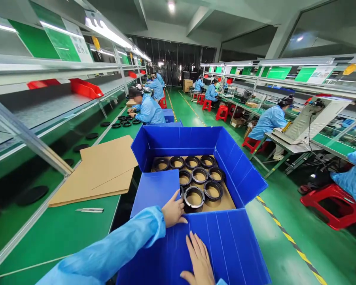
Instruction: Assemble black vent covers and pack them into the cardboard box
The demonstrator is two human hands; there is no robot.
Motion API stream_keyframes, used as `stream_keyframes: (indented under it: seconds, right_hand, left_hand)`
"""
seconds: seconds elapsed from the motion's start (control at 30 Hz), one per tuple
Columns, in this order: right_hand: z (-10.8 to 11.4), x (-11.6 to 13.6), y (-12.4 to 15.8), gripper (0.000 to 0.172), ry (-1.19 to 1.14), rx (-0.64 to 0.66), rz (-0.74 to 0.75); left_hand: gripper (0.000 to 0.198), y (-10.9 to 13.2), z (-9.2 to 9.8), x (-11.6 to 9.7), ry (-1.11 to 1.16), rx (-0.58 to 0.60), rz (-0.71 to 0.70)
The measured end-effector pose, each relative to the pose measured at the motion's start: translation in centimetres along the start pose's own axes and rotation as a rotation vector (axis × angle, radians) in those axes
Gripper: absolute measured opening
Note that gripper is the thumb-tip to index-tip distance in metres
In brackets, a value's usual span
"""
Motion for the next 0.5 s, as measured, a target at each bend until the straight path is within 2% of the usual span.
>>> stream_keyframes:
  seconds: [0.07,0.13,0.2,0.27,0.3,0.37,0.43,0.5]
  right_hand:
    - [-0.9,-0.5,-0.4,0.109,0.050,-0.118,-0.097]
    - [-2.0,-0.7,-0.9,0.112,0.111,-0.243,-0.158]
    - [-3.1,-0.7,-1.7,0.111,0.164,-0.369,-0.167]
    - [-3.8,-0.7,-2.4,0.106,0.197,-0.480,-0.139]
    - [-4.1,-0.8,-2.6,0.101,0.206,-0.524,-0.123]
    - [-4.4,-0.9,-2.9,0.090,0.211,-0.577,-0.091]
    - [-4.6,-1.0,-2.9,0.082,0.209,-0.596,-0.062]
    - [-4.8,-1.2,-2.7,0.079,0.204,-0.600,-0.044]
  left_hand:
    - [0.039,1.6,3.7,0.6,-0.030,-0.071,0.039]
    - [0.030,4.0,9.1,1.8,-0.072,-0.213,0.133]
    - [0.022,7.6,14.4,3.7,-0.131,-0.368,0.268]
    - [0.021,12.0,18.1,5.9,-0.220,-0.480,0.398]
    - [0.023,14.2,19.2,7.1,-0.270,-0.520,0.454]
    - [0.026,18.2,19.9,9.2,-0.342,-0.560,0.533]
    - [0.027,20.9,19.3,10.9,-0.353,-0.571,0.587]
    - [0.027,22.2,18.5,11.7,-0.331,-0.586,0.634]
Point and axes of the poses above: each hand's wrist, its own y-axis away from the middle knuckle, its own z-axis out of the back of the hand, x = y × z, the point moved 6 cm from there along -y, towards the middle knuckle
